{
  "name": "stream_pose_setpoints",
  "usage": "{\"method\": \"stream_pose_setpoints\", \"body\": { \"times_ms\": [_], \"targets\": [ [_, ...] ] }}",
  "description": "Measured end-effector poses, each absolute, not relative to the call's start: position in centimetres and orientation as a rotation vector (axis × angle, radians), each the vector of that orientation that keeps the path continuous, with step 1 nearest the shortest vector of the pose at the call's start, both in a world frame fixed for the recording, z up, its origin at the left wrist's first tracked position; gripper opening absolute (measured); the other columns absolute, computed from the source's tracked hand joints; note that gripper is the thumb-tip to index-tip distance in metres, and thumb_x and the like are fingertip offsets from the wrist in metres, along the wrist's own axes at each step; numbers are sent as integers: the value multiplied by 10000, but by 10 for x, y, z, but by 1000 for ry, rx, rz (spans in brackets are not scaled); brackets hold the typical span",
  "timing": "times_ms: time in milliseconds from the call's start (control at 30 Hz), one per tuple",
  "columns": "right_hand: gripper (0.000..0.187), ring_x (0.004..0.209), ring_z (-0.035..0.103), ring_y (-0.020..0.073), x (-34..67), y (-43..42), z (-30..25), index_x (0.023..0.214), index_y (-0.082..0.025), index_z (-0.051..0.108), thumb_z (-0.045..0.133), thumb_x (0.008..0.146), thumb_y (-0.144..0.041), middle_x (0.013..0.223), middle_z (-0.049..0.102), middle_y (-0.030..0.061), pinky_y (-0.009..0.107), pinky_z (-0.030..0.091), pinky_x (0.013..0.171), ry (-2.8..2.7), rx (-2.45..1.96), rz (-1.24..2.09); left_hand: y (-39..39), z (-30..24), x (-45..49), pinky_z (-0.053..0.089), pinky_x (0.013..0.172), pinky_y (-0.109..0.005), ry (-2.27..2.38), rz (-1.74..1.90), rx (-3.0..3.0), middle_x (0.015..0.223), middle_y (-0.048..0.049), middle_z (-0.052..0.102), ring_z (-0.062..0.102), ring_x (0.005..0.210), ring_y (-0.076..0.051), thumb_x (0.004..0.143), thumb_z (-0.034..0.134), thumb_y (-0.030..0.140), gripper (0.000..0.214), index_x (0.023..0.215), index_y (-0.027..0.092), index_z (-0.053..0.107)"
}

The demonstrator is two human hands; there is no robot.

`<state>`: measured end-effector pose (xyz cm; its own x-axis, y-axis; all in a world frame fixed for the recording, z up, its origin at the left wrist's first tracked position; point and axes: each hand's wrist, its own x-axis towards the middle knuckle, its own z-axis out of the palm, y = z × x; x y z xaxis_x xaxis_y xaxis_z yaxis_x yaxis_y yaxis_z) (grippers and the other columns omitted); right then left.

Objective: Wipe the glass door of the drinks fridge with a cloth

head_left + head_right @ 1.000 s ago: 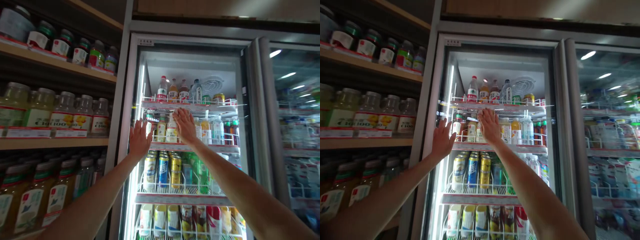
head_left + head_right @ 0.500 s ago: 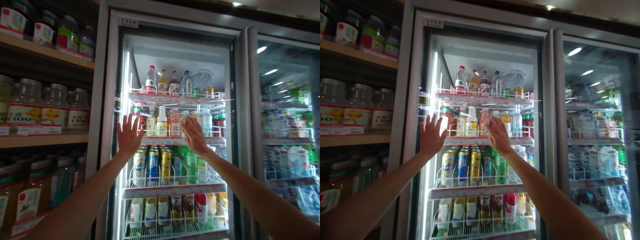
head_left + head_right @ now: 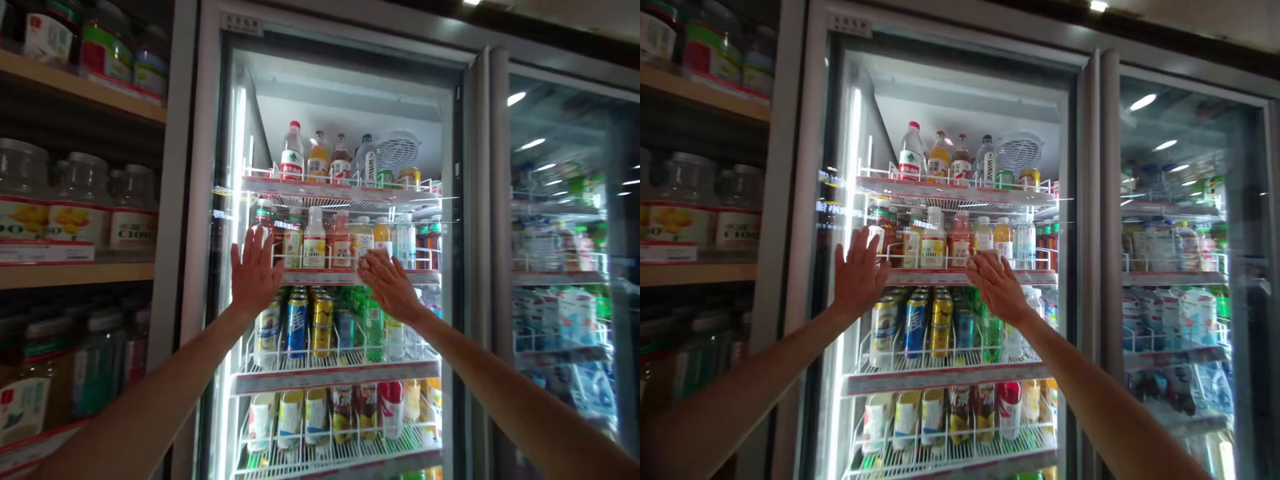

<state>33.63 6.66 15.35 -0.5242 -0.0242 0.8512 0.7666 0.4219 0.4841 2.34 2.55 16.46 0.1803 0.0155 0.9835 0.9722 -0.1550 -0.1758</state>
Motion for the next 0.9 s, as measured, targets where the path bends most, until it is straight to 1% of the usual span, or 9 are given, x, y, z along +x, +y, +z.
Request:
{"method": "stream_pose_setpoints", "body": {
  "times_ms": [133,233,367,433,533,600,700,767,900],
  "targets": [
    [453,1377,247,267,355,76,178,1340,-237,423,373,890,-229,1449,353,99,541,301,1058,-1502,-770,-1056,27,154,32,112,1137,-471,-908,-1059,-1471,1472,-126,295,151,1401,-239,894,397,408,637,1444,172,178],
    [475,1380,241,260,364,79,165,1364,-255,387,374,890,-222,1465,328,90,536,296,1070,-1461,-714,-1048,27,152,34,116,1137,-467,-905,-1054,-1443,1472,-120,295,152,1400,-235,895,404,393,649,1451,183,145],
    [456,1374,262,246,377,83,141,1321,-246,441,414,871,-179,1427,390,91,506,313,1075,-1590,-635,-1125,27,152,36,107,1139,-471,-912,-1075,-1417,1474,-117,292,151,1400,-233,898,403,361,653,1456,189,110],
    [433,1358,295,245,390,88,153,1304,-216,461,401,877,-180,1395,431,109,513,322,1065,-1507,-692,-1108,27,152,38,107,1136,-482,-922,-1093,-1416,1478,-120,281,150,1400,-239,900,397,357,652,1457,189,103],
    [430,1344,313,250,410,95,175,1308,-197,459,358,891,-205,1405,414,124,527,335,1049,-1314,-785,-1012,26,151,39,122,1131,-489,-940,-1104,-1423,1479,-118,280,158,1399,-243,901,399,358,651,1458,202,101],
    [442,1350,299,249,419,96,166,1328,-218,437,342,896,-221,1426,388,112,538,323,1057,-1273,-791,-983,26,149,39,135,1127,-491,-941,-1103,-1423,1476,-115,287,165,1398,-244,901,402,348,651,1458,212,94],
    [476,1361,278,245,424,95,124,1369,-249,373,352,895,-207,1433,380,101,550,311,1068,-1281,-744,-1009,26,146,40,148,1122,-492,-944,-1114,-1414,1477,-111,286,171,1397,-241,901,401,327,656,1458,220,72],
    [497,1353,299,249,428,95,104,1378,-254,356,376,886,-187,1423,393,102,562,312,1068,-1325,-706,-1050,26,144,41,153,1119,-497,-940,-1123,-1405,1480,-109,279,169,1397,-243,902,395,316,655,1458,221,61],
    [459,1339,329,238,442,99,126,1347,-234,409,377,892,-185,1377,453,107,545,333,1067,-1302,-715,-1063,28,142,43,150,1118,-502,-935,-1145,-1397,1488,-103,260,169,1397,-248,904,392,320,642,1457,227,80]
  ]
}}
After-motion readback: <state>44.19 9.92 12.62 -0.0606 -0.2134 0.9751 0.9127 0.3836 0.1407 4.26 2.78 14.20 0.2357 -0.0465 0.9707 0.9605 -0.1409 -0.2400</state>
